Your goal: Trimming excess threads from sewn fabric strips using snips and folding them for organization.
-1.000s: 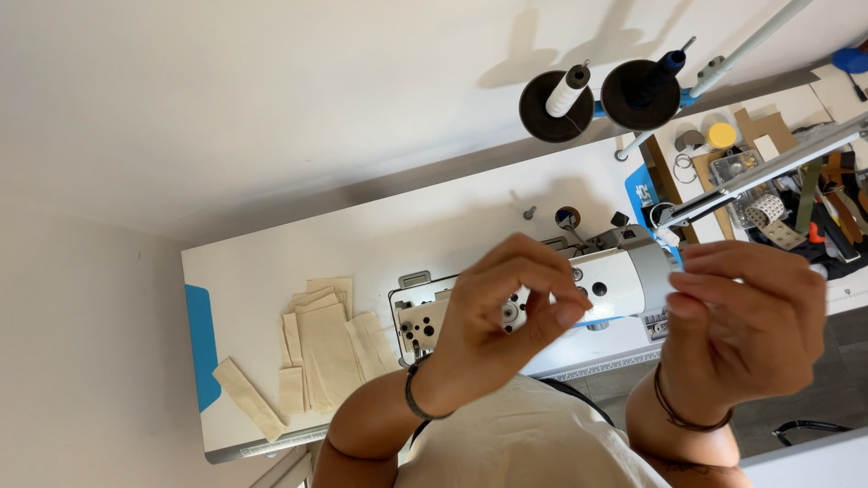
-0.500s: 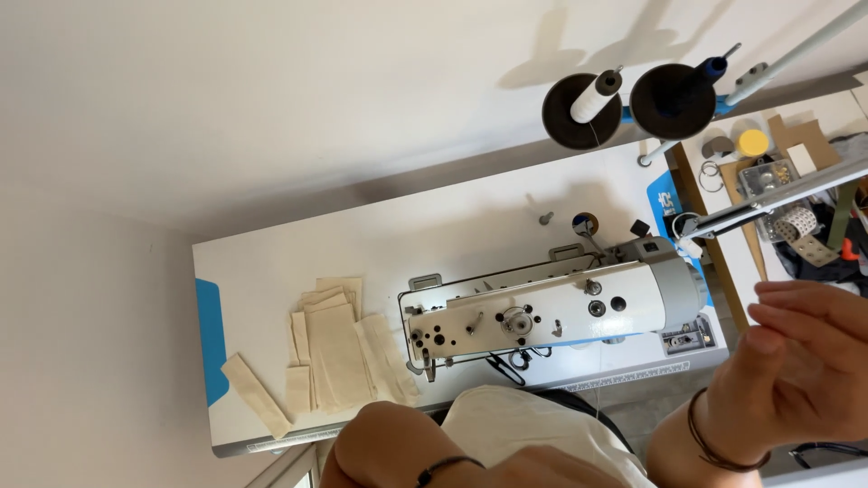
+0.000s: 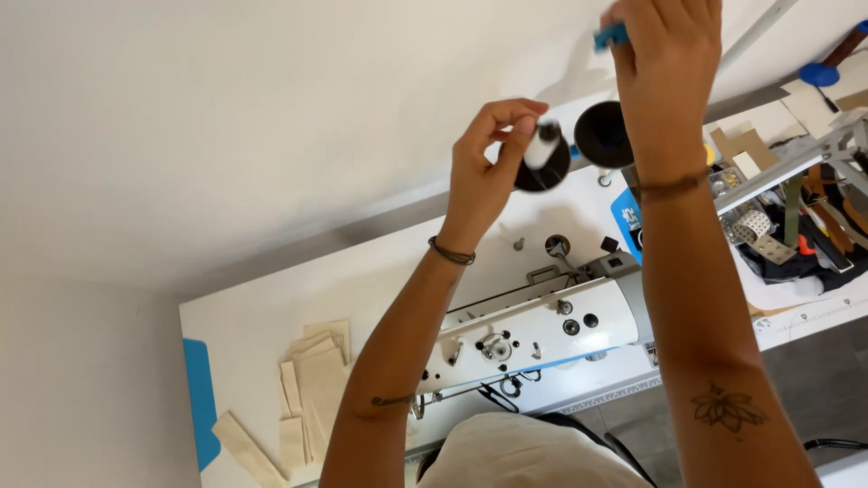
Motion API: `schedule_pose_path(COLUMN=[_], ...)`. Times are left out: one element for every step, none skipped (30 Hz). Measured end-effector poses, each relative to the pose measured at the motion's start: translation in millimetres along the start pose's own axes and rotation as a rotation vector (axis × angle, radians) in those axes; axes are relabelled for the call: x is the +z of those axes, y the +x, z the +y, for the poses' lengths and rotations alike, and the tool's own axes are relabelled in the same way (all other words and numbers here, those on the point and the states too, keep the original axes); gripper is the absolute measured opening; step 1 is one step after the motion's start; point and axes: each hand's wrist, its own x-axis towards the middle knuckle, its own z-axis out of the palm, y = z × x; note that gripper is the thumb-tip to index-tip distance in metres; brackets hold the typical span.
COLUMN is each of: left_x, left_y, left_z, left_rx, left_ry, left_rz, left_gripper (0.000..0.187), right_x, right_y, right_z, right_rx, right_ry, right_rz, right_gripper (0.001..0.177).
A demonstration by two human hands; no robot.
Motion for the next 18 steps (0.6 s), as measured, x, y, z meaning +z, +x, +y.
schedule_pose_path(left_x=[5, 11, 17, 23, 31, 39, 48, 59, 70, 80, 95, 110, 124, 130, 138, 146, 151, 157], left_y=[5, 5, 3, 0, 0, -1, -4, -2, -2, 0, 0, -1, -1, 2, 4, 6, 8, 11], left_z=[-1, 1, 4, 6, 9, 13, 17, 17, 16, 16, 12, 9, 6, 7, 9, 12, 12, 11], left_rx=[0.053, 0.058, 0.103, 0.149, 0.142, 0.233, 0.325, 0.318, 0.386, 0.453, 0.447, 0.467, 0.490, 0.488, 0.553, 0.619, 0.619, 0.671], left_ry=[-0.034, -0.038, -0.027, -0.016, -0.029, -0.015, -0.007, -0.025, -0.046, -0.069, -0.084, -0.040, 0.001, -0.015, 0.006, 0.026, 0.002, 0.015], left_rz=[-0.033, -0.041, -0.106, -0.170, -0.185, -0.215, -0.247, -0.265, -0.287, -0.309, -0.328, -0.347, -0.367, -0.388, -0.398, -0.407, -0.433, -0.411], left_gripper=[0.016, 0.016, 0.013, 0.011, 0.011, 0.008, 0.006, 0.006, 0.008, 0.010, 0.010, 0.008, 0.007, 0.007, 0.009, 0.012, 0.012, 0.011], right_x=[-10, -21, -33, -45, -56, -67, -81, -88, -93, -100, -103, -107, -110, -110, -113, -117, -121, -123], right_y=[0, -11, -24, -37, -44, -50, -58, -63, -67, -71, -73, -75, -77, -78, -80, -81, -84, -86], right_z=[-4, -5, -9, -12, -12, -13, -16, -14, -13, -12, -12, -13, -14, -12, -11, -8, -5, -2], right_rx=[-0.010, -0.007, 0.068, 0.142, 0.155, 0.183, 0.212, 0.225, 0.229, 0.233, 0.248, 0.335, 0.421, 0.434, 0.452, 0.469, 0.484, 0.537], right_ry=[0.132, 0.121, 0.234, 0.352, 0.337, 0.338, 0.332, 0.311, 0.300, 0.288, 0.268, 0.327, 0.384, 0.360, 0.396, 0.432, 0.399, 0.418], right_rz=[0.066, 0.069, 0.073, 0.078, 0.070, 0.139, 0.209, 0.201, 0.245, 0.289, 0.286, 0.324, 0.366, 0.367, 0.391, 0.415, 0.419, 0.429], right_gripper=[0.029, 0.029, 0.022, 0.015, 0.015, 0.011, 0.010, 0.010, 0.012, 0.025, 0.025, 0.024, 0.024, 0.024, 0.024, 0.024, 0.024, 0.025])
